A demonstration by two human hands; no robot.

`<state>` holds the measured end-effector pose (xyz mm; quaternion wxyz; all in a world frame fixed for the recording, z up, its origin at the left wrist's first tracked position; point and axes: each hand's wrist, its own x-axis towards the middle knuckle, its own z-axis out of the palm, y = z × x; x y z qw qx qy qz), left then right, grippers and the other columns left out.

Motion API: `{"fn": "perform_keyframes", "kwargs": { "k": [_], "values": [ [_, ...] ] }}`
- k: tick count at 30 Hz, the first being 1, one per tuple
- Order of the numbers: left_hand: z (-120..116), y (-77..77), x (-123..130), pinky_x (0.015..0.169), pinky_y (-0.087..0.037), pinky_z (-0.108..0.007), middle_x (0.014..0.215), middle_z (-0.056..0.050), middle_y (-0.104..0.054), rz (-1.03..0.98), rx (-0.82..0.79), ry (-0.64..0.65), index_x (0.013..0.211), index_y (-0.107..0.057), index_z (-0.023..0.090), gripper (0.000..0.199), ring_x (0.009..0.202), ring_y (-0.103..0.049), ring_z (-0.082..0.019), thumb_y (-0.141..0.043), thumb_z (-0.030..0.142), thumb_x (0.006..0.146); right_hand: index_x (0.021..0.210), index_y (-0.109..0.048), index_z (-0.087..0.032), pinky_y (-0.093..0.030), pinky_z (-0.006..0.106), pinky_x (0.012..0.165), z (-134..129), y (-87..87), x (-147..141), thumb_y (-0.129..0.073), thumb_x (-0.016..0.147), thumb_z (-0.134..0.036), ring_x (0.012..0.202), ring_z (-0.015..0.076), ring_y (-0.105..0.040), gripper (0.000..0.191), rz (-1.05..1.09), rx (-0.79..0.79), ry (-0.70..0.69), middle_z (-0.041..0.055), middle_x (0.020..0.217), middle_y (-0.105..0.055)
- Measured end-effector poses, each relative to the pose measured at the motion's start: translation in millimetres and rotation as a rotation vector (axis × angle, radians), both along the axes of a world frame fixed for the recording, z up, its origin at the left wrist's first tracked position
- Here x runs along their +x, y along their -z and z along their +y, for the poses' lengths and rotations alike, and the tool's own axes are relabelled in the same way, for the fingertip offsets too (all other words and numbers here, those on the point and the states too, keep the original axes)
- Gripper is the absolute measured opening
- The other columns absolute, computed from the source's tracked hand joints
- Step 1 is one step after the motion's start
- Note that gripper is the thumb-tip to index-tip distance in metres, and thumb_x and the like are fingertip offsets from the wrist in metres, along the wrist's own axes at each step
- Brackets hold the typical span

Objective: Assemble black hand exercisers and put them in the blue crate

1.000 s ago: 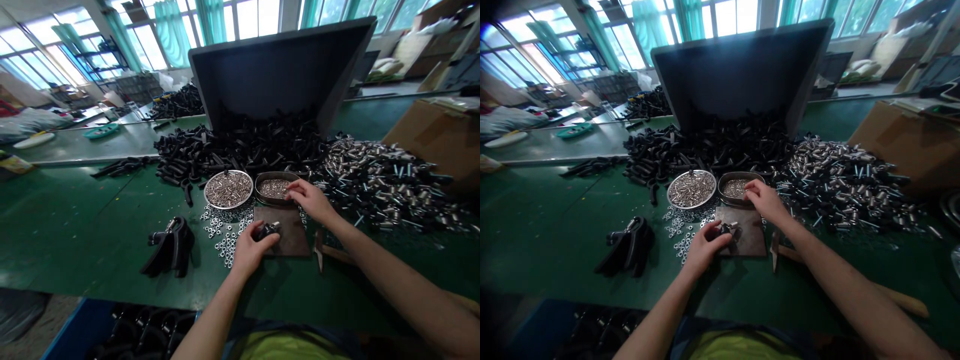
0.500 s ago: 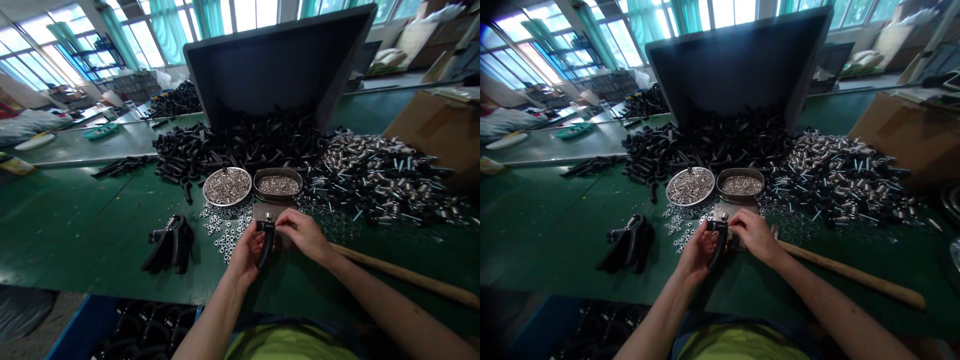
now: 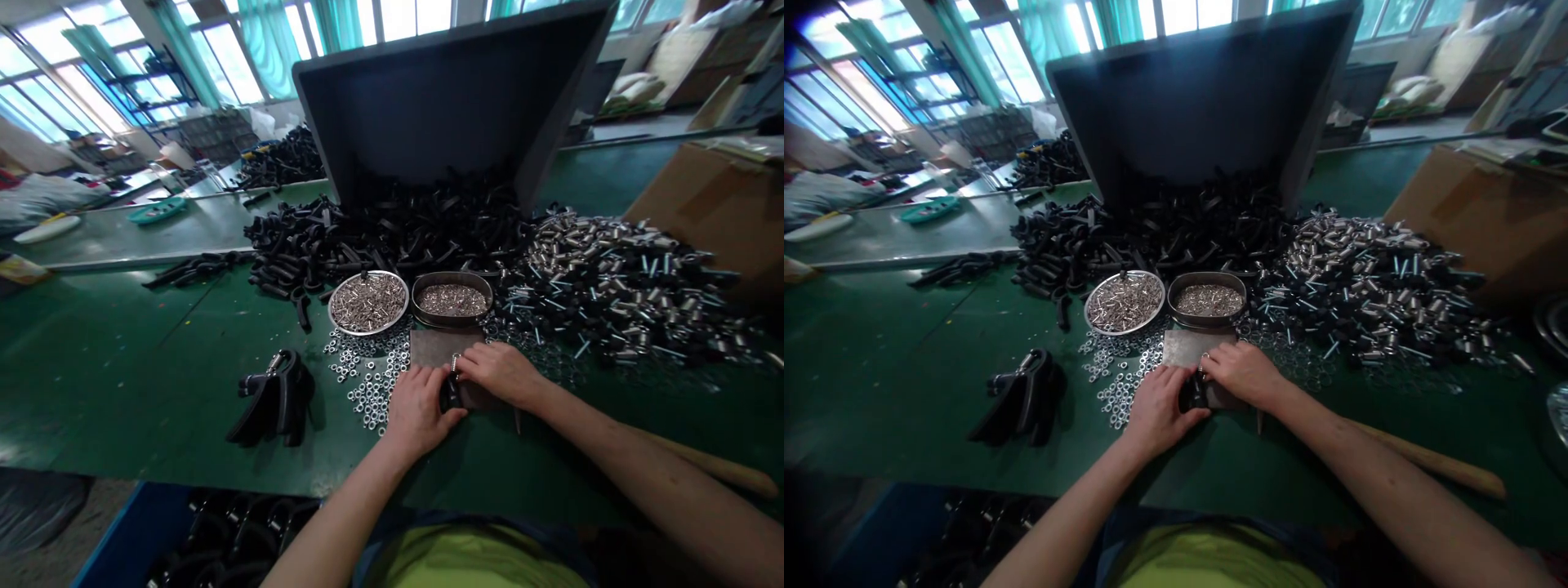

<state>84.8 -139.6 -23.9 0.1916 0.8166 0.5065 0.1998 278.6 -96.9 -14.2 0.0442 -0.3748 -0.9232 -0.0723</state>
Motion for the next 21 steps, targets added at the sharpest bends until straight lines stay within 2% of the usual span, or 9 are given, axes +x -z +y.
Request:
{"fn": "perform_keyframes", "kwargs": {
  "k": [4,8,11,13,15,18,19,21],
  "values": [
    [-2.5,3.5,1.6,0.086,-0.042,-0.038,0.103,-0.007,-0.060,0.018,0.003,-0.109,0.108,-0.053,0.020,0.059,0.098,-0.053,-0.025,-0.076,0.046,0.061,0.088,-0.058,-0.022,-0.037,0.030,0.063,-32.7,-7.3,39.8,-0.053,0.086,-0.034,0.081,0.0205,-0.055,0.013,0.081,-0.082,0.250,0.0063,0.085,-0.063],
    [2.0,-0.4,2.2,0.082,-0.043,-0.036,0.100,-0.006,-0.058,0.056,-0.030,-0.142,0.098,-0.057,0.019,0.057,0.095,-0.052,-0.025,-0.079,0.049,0.055,0.082,-0.055,-0.023,-0.040,0.034,0.061,-73.5,12.9,94.4,-0.057,0.079,-0.045,0.077,0.0240,-0.056,0.022,0.107,-0.184,0.495,0.0079,0.084,-0.061],
    [4.2,-3.2,2.4,0.081,-0.043,-0.035,0.099,-0.006,-0.058,0.058,-0.041,-0.136,0.097,-0.058,0.019,0.055,0.094,-0.051,-0.024,-0.079,0.048,0.055,0.082,-0.055,-0.023,-0.043,0.037,0.064,-89.8,21.6,108.6,-0.051,0.082,-0.041,0.075,0.0258,-0.059,0.019,0.125,-0.190,0.597,0.0098,0.082,-0.063],
    [4.4,-3.2,2.6,0.080,-0.042,-0.035,0.098,-0.006,-0.057,0.060,-0.042,-0.140,0.096,-0.058,0.019,0.055,0.094,-0.051,-0.024,-0.079,0.048,0.054,0.084,-0.055,-0.022,-0.042,0.036,0.059,-90.3,12.1,99.5,-0.045,0.085,-0.040,0.068,0.0252,-0.061,0.021,0.155,-0.212,0.650,0.0089,0.079,-0.065],
    [4.0,-2.1,2.8,0.081,-0.042,-0.035,0.098,-0.005,-0.057,0.060,-0.040,-0.145,0.096,-0.059,0.019,0.055,0.095,-0.051,-0.024,-0.079,0.048,0.054,0.092,-0.057,-0.023,-0.043,0.034,0.055,-85.1,-6.9,79.3,-0.038,0.089,-0.041,0.064,0.0232,-0.063,0.026,0.258,-0.239,0.637,0.0068,0.080,-0.067],
    [3.3,-0.8,3.1,0.081,-0.042,-0.035,0.100,-0.006,-0.058,0.053,-0.034,-0.145,0.098,-0.059,0.019,0.056,0.096,-0.052,-0.024,-0.079,0.048,0.054,0.117,-0.051,-0.023,-0.049,0.030,0.064,-73.1,-31.8,43.3,-0.028,0.095,-0.034,0.080,0.0200,-0.067,0.034,0.546,-0.211,0.494,0.0068,0.099,-0.069],
    [3.2,-0.7,3.2,0.082,-0.042,-0.035,0.100,-0.006,-0.058,0.049,-0.032,-0.146,0.098,-0.059,0.019,0.057,0.096,-0.052,-0.024,-0.079,0.048,0.054,0.122,-0.049,-0.022,-0.050,0.030,0.069,-68.9,-35.4,33.2,-0.027,0.095,-0.031,0.087,0.0196,-0.067,0.036,0.607,-0.189,0.449,0.0078,0.106,-0.068],
    [3.2,-1.1,3.5,0.082,-0.042,-0.036,0.100,-0.006,-0.058,0.041,-0.032,-0.148,0.098,-0.059,0.019,0.057,0.096,-0.052,-0.025,-0.079,0.048,0.053,0.120,-0.051,-0.022,-0.051,0.029,0.071,-61.6,-36.8,19.3,-0.028,0.095,-0.027,0.091,0.0199,-0.066,0.035,0.594,-0.199,0.381,0.0079,0.109,-0.068]
  ]
}}
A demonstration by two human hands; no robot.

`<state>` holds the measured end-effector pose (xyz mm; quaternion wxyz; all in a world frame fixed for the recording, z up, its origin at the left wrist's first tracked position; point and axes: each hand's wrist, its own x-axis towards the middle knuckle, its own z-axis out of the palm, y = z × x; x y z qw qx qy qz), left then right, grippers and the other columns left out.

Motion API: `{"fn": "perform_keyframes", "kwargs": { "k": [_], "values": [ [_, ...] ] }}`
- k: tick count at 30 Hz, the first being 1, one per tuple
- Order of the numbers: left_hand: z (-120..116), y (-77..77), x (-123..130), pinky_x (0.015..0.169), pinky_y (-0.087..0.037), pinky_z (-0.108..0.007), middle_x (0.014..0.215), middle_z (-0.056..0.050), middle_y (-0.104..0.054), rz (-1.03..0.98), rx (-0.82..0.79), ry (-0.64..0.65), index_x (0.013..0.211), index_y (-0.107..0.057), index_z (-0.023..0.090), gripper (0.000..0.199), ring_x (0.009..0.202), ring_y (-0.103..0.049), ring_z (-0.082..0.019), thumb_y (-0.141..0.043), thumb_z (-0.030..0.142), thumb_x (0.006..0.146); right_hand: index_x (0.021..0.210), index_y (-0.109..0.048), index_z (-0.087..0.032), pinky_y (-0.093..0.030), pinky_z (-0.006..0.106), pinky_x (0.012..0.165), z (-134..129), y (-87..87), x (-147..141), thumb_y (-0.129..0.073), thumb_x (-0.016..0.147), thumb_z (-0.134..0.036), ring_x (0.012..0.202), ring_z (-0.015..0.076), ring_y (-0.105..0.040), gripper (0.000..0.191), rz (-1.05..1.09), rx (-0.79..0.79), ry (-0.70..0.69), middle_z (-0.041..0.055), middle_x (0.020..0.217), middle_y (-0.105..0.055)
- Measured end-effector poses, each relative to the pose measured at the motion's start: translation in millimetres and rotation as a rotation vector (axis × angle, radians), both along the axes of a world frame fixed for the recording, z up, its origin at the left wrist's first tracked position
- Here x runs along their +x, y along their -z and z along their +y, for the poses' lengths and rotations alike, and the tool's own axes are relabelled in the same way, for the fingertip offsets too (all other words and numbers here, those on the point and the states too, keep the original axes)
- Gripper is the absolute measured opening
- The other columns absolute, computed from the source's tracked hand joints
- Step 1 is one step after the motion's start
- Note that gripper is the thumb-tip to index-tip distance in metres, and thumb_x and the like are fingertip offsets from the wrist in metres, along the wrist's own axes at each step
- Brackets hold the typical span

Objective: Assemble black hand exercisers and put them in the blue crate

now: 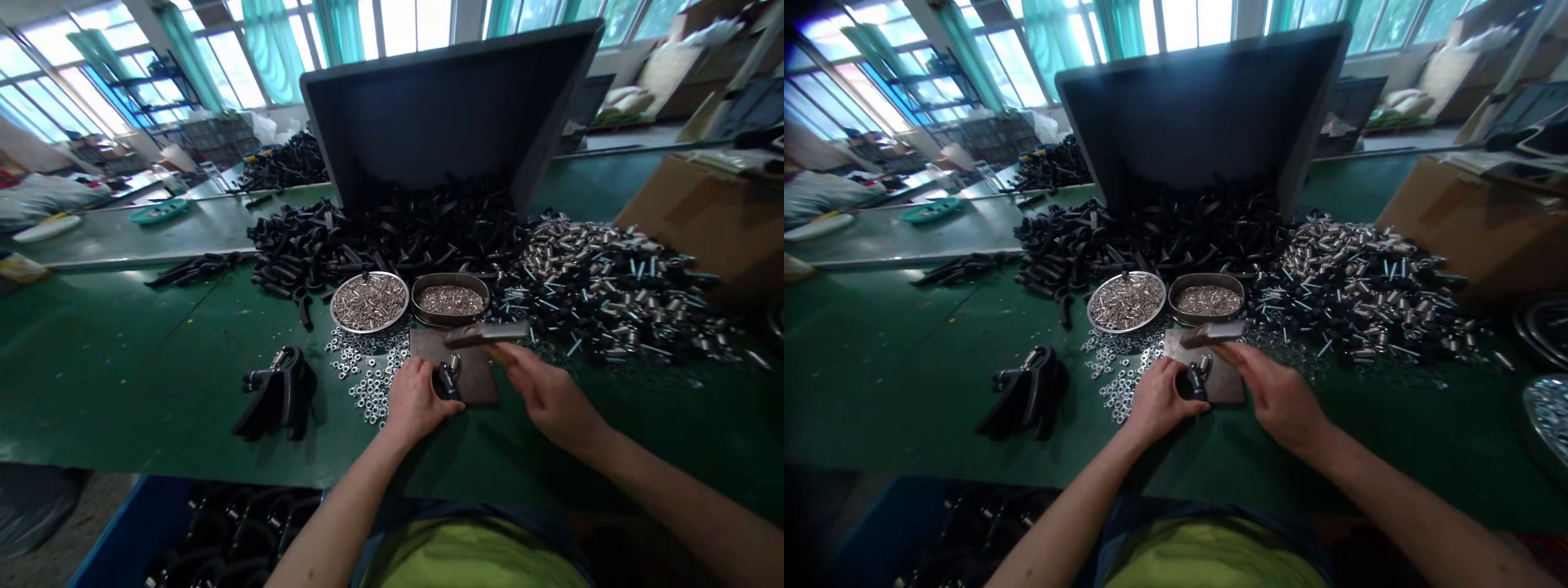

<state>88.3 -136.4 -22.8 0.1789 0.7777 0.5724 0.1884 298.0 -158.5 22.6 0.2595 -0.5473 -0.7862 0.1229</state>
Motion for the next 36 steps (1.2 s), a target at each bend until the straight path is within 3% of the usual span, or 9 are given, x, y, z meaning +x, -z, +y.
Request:
{"fn": "perform_keyframes", "kwargs": {
  "k": [4,9,14,18,22,28,33,34,36],
  "values": [
    [0.2,-1.0,0.4,0.083,-0.042,-0.037,0.100,-0.006,-0.059,-0.006,-0.012,-0.004,0.098,-0.059,0.020,0.056,0.096,-0.052,-0.025,-0.079,0.048,0.053,0.111,-0.057,-0.025,-0.052,0.030,0.068,4.9,-3.3,-6.9,-0.035,0.093,-0.027,0.082,0.0195,-0.068,0.029,-0.095,-0.093,-0.072,0.0028,0.097,-0.071],
    [0.6,-0.4,-0.1,0.083,-0.042,-0.037,0.100,-0.006,-0.058,0.001,0.005,-0.001,0.097,-0.059,0.019,0.056,0.097,-0.052,-0.025,-0.079,0.049,0.054,0.121,-0.052,-0.021,-0.051,0.029,0.063,-1.7,-5.8,-8.9,-0.027,0.095,-0.025,0.074,0.0180,-0.067,0.036,0.066,0.160,0.080,0.0075,0.095,-0.071],
    [0.0,0.0,0.6,0.082,-0.042,-0.036,0.099,-0.006,-0.058,-0.005,0.001,0.002,0.097,-0.059,0.019,0.056,0.096,-0.052,-0.025,-0.079,0.048,0.054,0.112,-0.057,-0.026,-0.046,0.027,0.055,1.7,23.3,2.1,-0.033,0.095,-0.030,0.069,0.0184,-0.068,0.029,-0.282,-0.100,-0.009,0.0012,0.090,-0.072],
    [0.8,0.5,-0.4,0.081,-0.042,-0.037,0.100,-0.007,-0.058,-0.048,-0.007,-0.005,0.097,-0.059,0.017,0.057,0.096,-0.052,-0.026,-0.079,0.047,0.053,0.120,-0.056,-0.020,-0.044,0.027,0.056,-8.6,46.9,32.2,-0.031,0.096,-0.031,0.076,0.0188,-0.067,0.036,-0.414,0.112,0.131,0.0063,0.101,-0.070],
    [1.8,-1.8,-0.6,0.081,-0.042,-0.035,0.097,-0.008,-0.059,-0.282,-0.065,-0.153,0.097,-0.057,0.016,0.056,0.094,-0.054,-0.024,-0.079,0.046,0.056,0.114,-0.063,-0.019,-0.042,0.030,0.055,-20.4,65.7,58.1,-0.039,0.093,-0.035,0.069,0.0209,-0.062,0.035,-0.578,0.266,0.185,0.0074,0.078,-0.067],
    [-17.9,-10.0,17.2,0.082,-0.045,-0.032,0.103,-0.008,-0.061,-0.738,-0.209,-0.283,0.107,-0.053,0.016,0.056,0.093,-0.057,-0.020,-0.075,0.043,0.064,0.127,-0.049,-0.018,-0.050,0.035,0.076,-13.6,50.2,4.9,-0.036,0.093,-0.038,0.092,0.0226,-0.062,0.041,-0.097,0.173,0.080,0.0111,0.104,-0.066],
    [-3.9,-34.6,-7.7,0.083,-0.048,-0.033,0.110,-0.009,-0.063,-0.488,-0.238,0.206,0.113,-0.060,0.019,0.046,0.096,-0.060,-0.021,-0.068,0.040,0.072,0.104,-0.059,-0.021,-0.052,0.030,0.072,6.2,28.7,-37.5,-0.040,0.090,-0.040,0.086,0.0208,-0.067,0.031,0.148,0.011,0.113,0.0067,0.097,-0.071],
    [10.1,-43.6,-23.3,0.084,-0.048,-0.033,0.110,-0.008,-0.064,-0.382,-0.227,0.245,0.111,-0.062,0.020,0.041,0.097,-0.060,-0.021,-0.065,0.040,0.075,0.098,-0.061,-0.022,-0.051,0.030,0.068,10.7,28.6,-36.2,-0.041,0.089,-0.040,0.080,0.0207,-0.068,0.029,0.108,-0.017,0.131,0.0053,0.091,-0.072],
    [47.8,-61.6,-61.7,0.083,-0.048,-0.031,0.106,-0.007,-0.067,-0.167,-0.153,0.068,0.109,-0.064,0.019,0.035,0.093,-0.062,-0.020,-0.057,0.040,0.081,0.093,-0.064,-0.024,-0.050,0.030,0.061,17.5,32.1,-28.6,-0.040,0.089,-0.039,0.071,0.0208,-0.068,0.028,-0.053,-0.058,0.125,0.0022,0.083,-0.072]
  ]
}}
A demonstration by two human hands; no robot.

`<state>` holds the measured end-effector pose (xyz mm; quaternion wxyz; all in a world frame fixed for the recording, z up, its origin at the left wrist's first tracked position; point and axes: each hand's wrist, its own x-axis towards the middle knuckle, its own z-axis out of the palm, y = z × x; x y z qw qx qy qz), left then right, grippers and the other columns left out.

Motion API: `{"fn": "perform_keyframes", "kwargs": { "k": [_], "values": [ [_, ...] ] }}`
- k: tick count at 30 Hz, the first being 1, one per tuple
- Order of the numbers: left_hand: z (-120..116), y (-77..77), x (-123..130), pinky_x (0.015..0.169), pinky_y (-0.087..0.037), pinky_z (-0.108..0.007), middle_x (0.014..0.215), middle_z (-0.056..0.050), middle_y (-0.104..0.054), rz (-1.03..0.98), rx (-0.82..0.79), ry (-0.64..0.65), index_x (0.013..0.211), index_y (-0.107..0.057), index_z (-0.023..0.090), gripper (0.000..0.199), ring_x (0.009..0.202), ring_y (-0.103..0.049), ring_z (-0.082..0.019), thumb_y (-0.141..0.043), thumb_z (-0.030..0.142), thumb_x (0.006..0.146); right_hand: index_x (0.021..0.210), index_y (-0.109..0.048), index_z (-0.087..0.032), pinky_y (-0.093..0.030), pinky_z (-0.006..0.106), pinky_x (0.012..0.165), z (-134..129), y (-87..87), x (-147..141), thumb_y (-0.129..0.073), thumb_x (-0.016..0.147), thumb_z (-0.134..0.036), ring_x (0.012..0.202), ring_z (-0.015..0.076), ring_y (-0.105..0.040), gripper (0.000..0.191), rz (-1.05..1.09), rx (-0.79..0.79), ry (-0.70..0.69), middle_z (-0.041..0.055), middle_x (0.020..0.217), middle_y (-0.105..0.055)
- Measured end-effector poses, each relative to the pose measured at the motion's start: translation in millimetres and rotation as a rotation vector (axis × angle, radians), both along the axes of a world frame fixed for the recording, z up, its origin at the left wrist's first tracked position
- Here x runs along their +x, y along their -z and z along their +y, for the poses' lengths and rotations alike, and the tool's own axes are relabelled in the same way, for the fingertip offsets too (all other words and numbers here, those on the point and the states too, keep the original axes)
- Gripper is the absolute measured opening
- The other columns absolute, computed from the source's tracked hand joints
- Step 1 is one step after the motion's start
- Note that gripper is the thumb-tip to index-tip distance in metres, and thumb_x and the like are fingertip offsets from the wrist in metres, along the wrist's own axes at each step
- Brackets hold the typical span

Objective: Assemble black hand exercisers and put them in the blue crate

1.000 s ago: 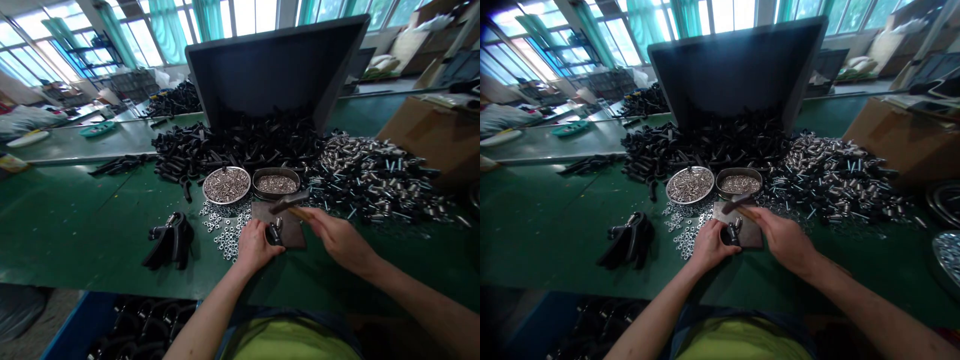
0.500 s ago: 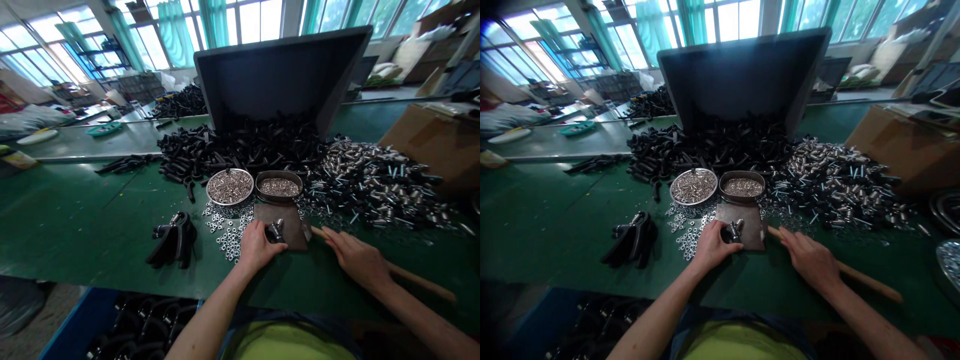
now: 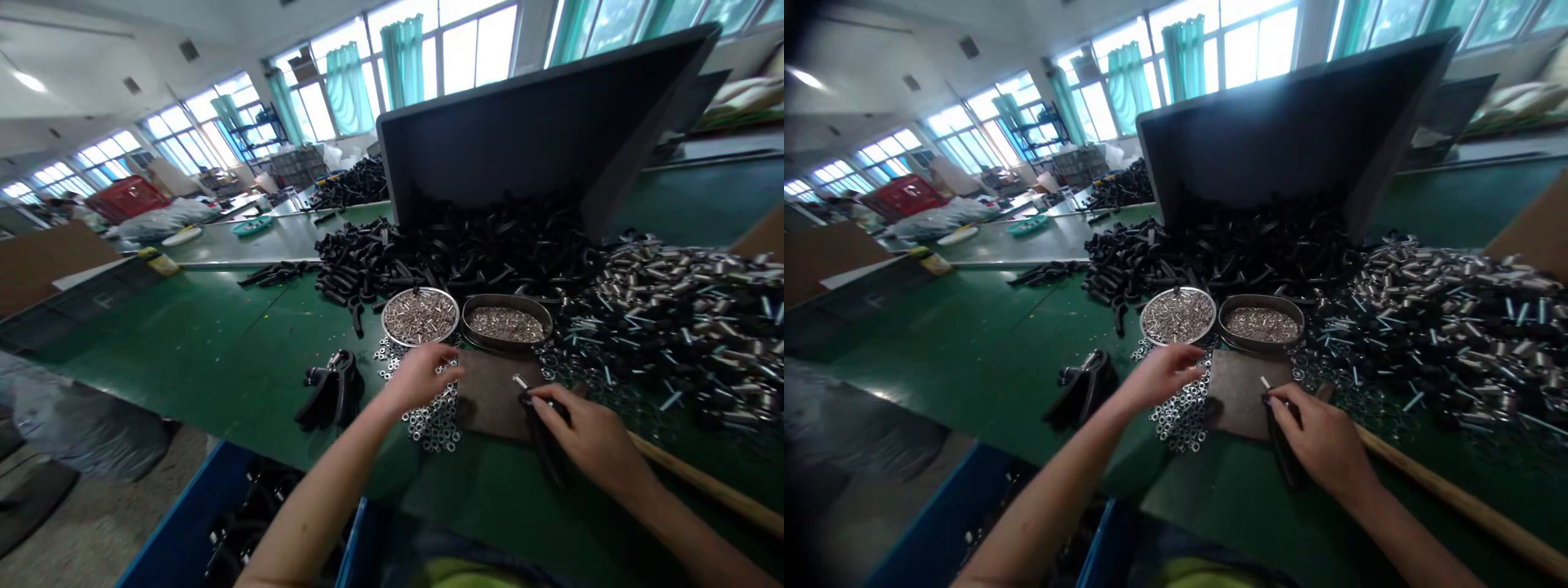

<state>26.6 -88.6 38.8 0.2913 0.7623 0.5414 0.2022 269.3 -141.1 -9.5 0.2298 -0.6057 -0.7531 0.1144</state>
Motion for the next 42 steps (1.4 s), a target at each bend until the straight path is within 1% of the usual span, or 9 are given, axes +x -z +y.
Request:
{"fn": "perform_keyframes", "kwargs": {
  "k": [2,5,11,16,21,30,35,39,42],
  "values": [
    [42.9,-12.5,-41.2,0.088,-0.045,-0.029,0.104,-0.007,-0.067,0.288,0.023,-0.360,0.099,-0.067,0.019,0.029,0.098,-0.061,-0.021,-0.056,0.039,0.082,0.092,-0.065,-0.027,-0.048,0.031,0.056,2.4,5.2,7.2,-0.039,0.089,-0.036,0.067,0.0215,-0.068,0.028,-0.180,-0.002,-0.030,0.0001,0.080,-0.073],
    [94.7,-13.4,-91.9,0.093,-0.042,-0.034,0.109,-0.017,-0.064,0.384,-0.010,-0.593,0.090,-0.068,0.010,0.025,0.114,-0.053,-0.030,-0.062,0.031,0.078,0.092,-0.066,-0.029,-0.045,0.030,0.051,-0.2,9.9,8.7,-0.039,0.088,-0.032,0.064,0.0214,-0.068,0.028,-0.345,0.045,-0.067,-0.0011,0.079,-0.073],
    [122.0,7.6,-131.7,0.086,-0.049,-0.042,0.114,-0.011,-0.058,0.279,-0.181,-0.790,0.112,-0.057,0.013,0.034,0.103,-0.057,-0.023,-0.059,0.032,0.084,0.084,-0.065,-0.029,-0.046,0.030,0.048,-1.1,11.4,7.0,-0.041,0.088,-0.036,0.060,0.0217,-0.067,0.026,-0.218,0.007,-0.070,-0.0007,0.073,-0.071],
    [119.9,-6.3,-133.9,0.077,-0.052,-0.037,0.107,-0.009,-0.060,-0.064,-0.176,-0.828,0.110,-0.057,0.010,0.033,0.092,-0.060,-0.021,-0.057,0.032,0.085,0.085,-0.066,-0.026,-0.050,0.027,0.054,2.7,10.7,16.3,-0.047,0.086,-0.042,0.067,0.0194,-0.067,0.024,0.279,-0.153,-0.106,0.0016,0.079,-0.072],
    [80.1,-19.4,-96.1,0.054,-0.048,-0.022,0.065,-0.001,-0.058,-0.444,-0.111,-0.727,0.092,-0.061,0.007,0.023,0.058,-0.058,-0.012,-0.059,0.017,0.071,0.094,-0.064,-0.019,-0.036,0.023,0.037,-4.2,1.0,5.1,-0.050,0.084,-0.047,0.042,0.0126,-0.050,0.033,0.662,-0.377,0.004,-0.0017,0.053,-0.055],
    [-83.8,16.0,42.7,0.035,-0.025,-0.016,0.055,0.008,-0.047,-1.021,-0.485,-0.243,0.111,-0.051,0.019,0.054,0.035,-0.036,-0.004,-0.070,0.045,0.068,0.089,-0.068,-0.020,-0.036,0.023,0.040,-39.2,-42.0,-33.5,-0.051,0.084,-0.041,0.043,0.0120,-0.049,0.028,0.761,-0.086,0.044,-0.0017,0.051,-0.054],
    [-100.7,12.2,68.5,0.052,-0.043,-0.023,0.072,0.001,-0.057,-1.038,-0.469,-0.267,0.100,-0.056,0.019,0.062,0.061,-0.054,-0.012,-0.081,0.046,0.050,0.083,-0.068,-0.023,-0.050,0.027,0.060,-49.2,-52.9,-36.8,-0.050,0.086,-0.035,0.068,0.0176,-0.066,0.022,0.602,0.126,0.037,0.0024,0.076,-0.071],
    [-103.0,6.4,74.4,0.082,-0.049,-0.035,0.099,-0.006,-0.063,-0.996,-0.328,-0.215,0.104,-0.054,0.019,0.062,0.096,-0.059,-0.024,-0.082,0.039,0.053,0.081,-0.066,-0.025,-0.051,0.028,0.064,-50.8,-52.2,-35.2,-0.048,0.087,-0.034,0.071,0.0185,-0.067,0.022,0.508,0.192,0.021,0.0017,0.079,-0.073],
    [-106.4,9.9,74.3,0.080,-0.050,-0.033,0.103,-0.006,-0.062,-0.881,-0.289,-0.161,0.111,-0.051,0.020,0.063,0.094,-0.059,-0.022,-0.080,0.036,0.058,0.078,-0.065,-0.024,-0.050,0.026,0.061,-48.5,-47.7,-32.9,-0.047,0.087,-0.033,0.067,0.0173,-0.067,0.022,0.462,0.202,-0.021,0.0013,0.074,-0.072]
  ]
}}
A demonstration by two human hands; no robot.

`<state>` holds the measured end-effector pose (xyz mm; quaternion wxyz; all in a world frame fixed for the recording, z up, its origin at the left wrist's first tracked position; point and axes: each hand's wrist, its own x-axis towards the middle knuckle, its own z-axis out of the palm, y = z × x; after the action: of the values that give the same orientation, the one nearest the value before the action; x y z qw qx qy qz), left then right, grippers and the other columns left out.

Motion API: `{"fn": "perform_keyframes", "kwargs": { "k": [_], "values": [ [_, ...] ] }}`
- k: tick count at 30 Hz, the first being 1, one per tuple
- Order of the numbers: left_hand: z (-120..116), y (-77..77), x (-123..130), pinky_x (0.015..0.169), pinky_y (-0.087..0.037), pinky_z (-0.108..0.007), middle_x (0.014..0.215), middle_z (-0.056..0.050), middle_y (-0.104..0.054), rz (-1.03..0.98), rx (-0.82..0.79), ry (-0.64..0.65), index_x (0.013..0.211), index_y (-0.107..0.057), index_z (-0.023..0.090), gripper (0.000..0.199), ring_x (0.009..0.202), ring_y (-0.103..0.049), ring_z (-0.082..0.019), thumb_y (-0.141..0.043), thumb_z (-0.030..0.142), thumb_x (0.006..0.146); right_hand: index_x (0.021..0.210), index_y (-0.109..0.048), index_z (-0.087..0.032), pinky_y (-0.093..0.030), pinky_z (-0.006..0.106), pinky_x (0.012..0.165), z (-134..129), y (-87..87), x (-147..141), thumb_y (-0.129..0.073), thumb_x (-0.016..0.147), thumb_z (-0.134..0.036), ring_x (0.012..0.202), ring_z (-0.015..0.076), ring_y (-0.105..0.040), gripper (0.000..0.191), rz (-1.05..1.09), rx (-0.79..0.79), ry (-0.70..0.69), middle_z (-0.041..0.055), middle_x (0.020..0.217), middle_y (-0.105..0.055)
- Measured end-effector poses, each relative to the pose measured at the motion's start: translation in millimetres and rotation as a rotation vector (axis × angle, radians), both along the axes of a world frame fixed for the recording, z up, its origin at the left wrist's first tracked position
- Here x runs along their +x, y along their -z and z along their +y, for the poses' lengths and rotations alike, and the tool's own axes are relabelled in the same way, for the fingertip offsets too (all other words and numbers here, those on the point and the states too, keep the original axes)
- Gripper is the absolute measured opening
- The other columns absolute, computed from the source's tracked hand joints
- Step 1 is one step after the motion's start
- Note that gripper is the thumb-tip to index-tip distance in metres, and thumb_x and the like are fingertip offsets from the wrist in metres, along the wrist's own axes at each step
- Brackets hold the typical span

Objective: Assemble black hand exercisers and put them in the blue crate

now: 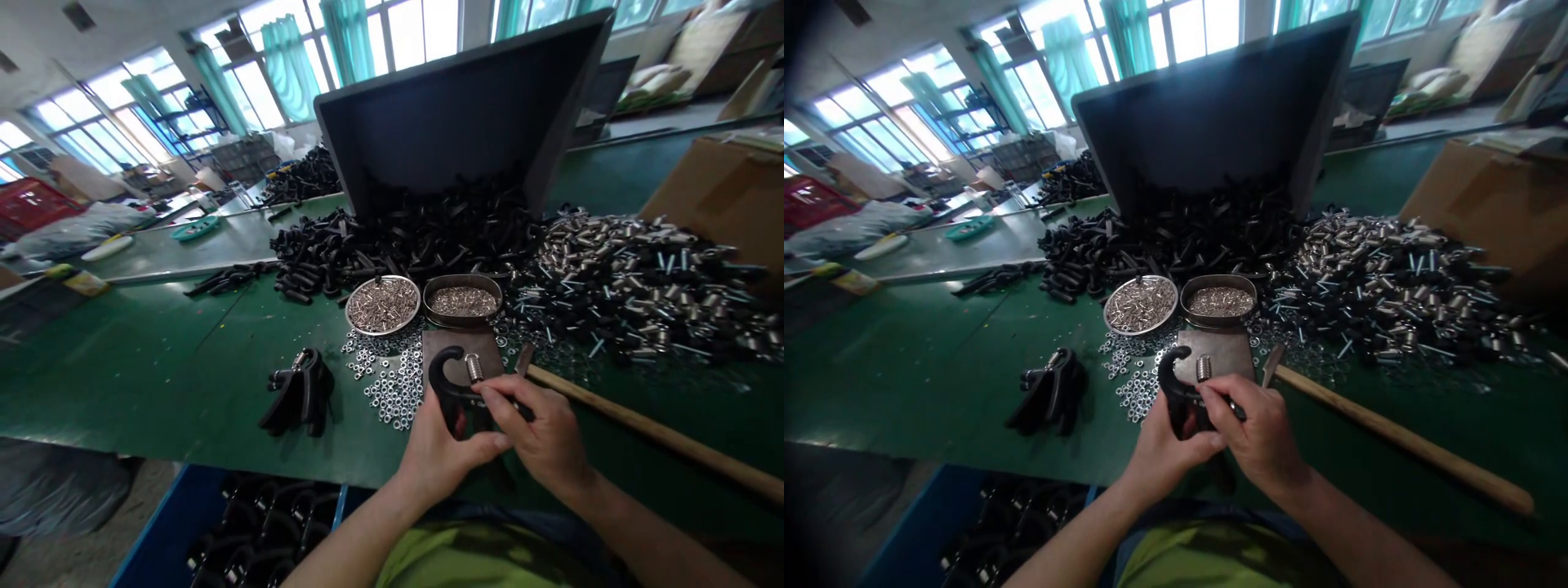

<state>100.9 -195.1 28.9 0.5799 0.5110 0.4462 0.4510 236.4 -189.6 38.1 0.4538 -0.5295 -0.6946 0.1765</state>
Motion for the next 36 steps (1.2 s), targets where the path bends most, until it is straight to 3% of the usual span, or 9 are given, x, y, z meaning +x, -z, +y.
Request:
{"fn": "perform_keyframes", "kwargs": {
  "k": [6,10,17,21,23,27,30,32,36],
  "values": [
    [10.4,6.5,-11.0,0.044,-0.045,-0.022,0.072,0.003,-0.055,-0.031,-0.216,0.081,0.109,-0.052,0.019,0.056,0.048,-0.049,-0.008,-0.076,0.039,0.063,0.093,-0.062,-0.021,-0.049,0.025,0.064,11.4,5.1,11.7,-0.045,0.090,-0.030,0.074,0.0157,-0.066,0.019,-0.064,0.050,-0.214,0.0031,0.083,-0.070],
    [21.0,3.0,-18.4,0.036,-0.043,-0.019,0.069,0.006,-0.052,-0.181,-0.295,0.080,0.129,-0.036,0.026,0.081,0.042,-0.047,-0.007,-0.078,0.031,0.060,0.098,-0.059,-0.021,-0.049,0.029,0.069,17.0,8.4,19.9,-0.047,0.088,-0.029,0.079,0.0180,-0.064,0.018,-0.145,0.142,-0.254,0.0061,0.085,-0.067],
    [23.2,1.3,-24.3,0.040,-0.046,-0.020,0.069,0.005,-0.053,-0.031,-0.186,0.073,0.140,-0.017,0.036,0.105,0.048,-0.050,-0.009,-0.079,0.021,0.057,0.090,-0.057,-0.020,-0.039,0.023,0.043,24.9,20.3,17.9,-0.030,0.094,-0.045,0.044,0.0118,-0.052,0.037,0.074,-0.487,-0.259,-0.0040,0.051,-0.053],
    [22.0,2.2,-22.5,0.037,-0.045,-0.021,0.064,0.007,-0.049,-0.071,-0.240,0.058,0.140,-0.016,0.035,0.105,0.044,-0.047,-0.009,-0.079,0.022,0.057,0.098,-0.056,-0.021,-0.049,0.028,0.065,21.5,25.4,13.9,-0.048,0.086,-0.040,0.071,0.0177,-0.064,0.023,-0.012,-0.106,-0.178,0.0038,0.078,-0.067],
    [19.8,4.0,-20.6,0.037,-0.046,-0.023,0.062,0.008,-0.049,-0.079,-0.257,0.079,0.140,-0.013,0.034,0.104,0.042,-0.046,-0.009,-0.077,0.024,0.059,0.096,-0.055,-0.022,-0.049,0.029,0.069,20.8,26.1,10.5,-0.047,0.086,-0.038,0.076,0.0179,-0.065,0.021,0.037,-0.076,-0.138,0.0051,0.084,-0.068],
    [15.3,13.1,-20.2,0.052,-0.053,-0.029,0.087,-0.001,-0.060,0.146,-0.067,-0.019,0.140,-0.015,0.031,0.100,0.061,-0.058,-0.015,-0.076,0.026,0.061,0.088,-0.054,-0.021,-0.043,0.021,0.050,25.7,23.1,2.8,-0.041,0.088,-0.046,0.062,0.0123,-0.059,0.027,0.271,-0.495,-0.126,0.0001,0.074,-0.061],
    [14.3,19.9,-22.9,0.078,-0.053,-0.035,0.119,-0.008,-0.055,0.374,0.180,-0.090,0.135,-0.030,0.028,0.089,0.095,-0.060,-0.023,-0.077,0.023,0.059,0.091,-0.051,-0.022,-0.019,0.017,0.033,28.9,22.2,1.3,-0.036,0.086,-0.058,0.033,0.0072,-0.031,0.039,0.463,-0.962,-0.160,-0.0094,0.047,-0.036],
    [15.0,21.1,-24.7,0.084,-0.052,-0.036,0.118,-0.007,-0.055,0.406,0.202,-0.092,0.133,-0.032,0.027,0.087,0.100,-0.059,-0.024,-0.077,0.023,0.059,0.097,-0.048,-0.022,-0.016,0.017,0.031,28.1,23.7,2.7,-0.028,0.087,-0.062,0.030,0.0075,-0.021,0.046,0.498,-1.088,-0.208,-0.0123,0.041,-0.026],
    [17.2,17.6,-26.9,0.054,-0.054,-0.031,0.082,0.000,-0.060,0.211,-0.095,-0.047,0.140,-0.015,0.029,0.098,0.058,-0.059,-0.016,-0.075,0.025,0.063,0.099,-0.051,-0.021,-0.045,0.025,0.050,22.3,28.0,5.8,-0.044,0.083,-0.057,0.061,0.0149,-0.057,0.040,0.279,-0.565,-0.265,0.0022,0.072,-0.060]
  ]
}}
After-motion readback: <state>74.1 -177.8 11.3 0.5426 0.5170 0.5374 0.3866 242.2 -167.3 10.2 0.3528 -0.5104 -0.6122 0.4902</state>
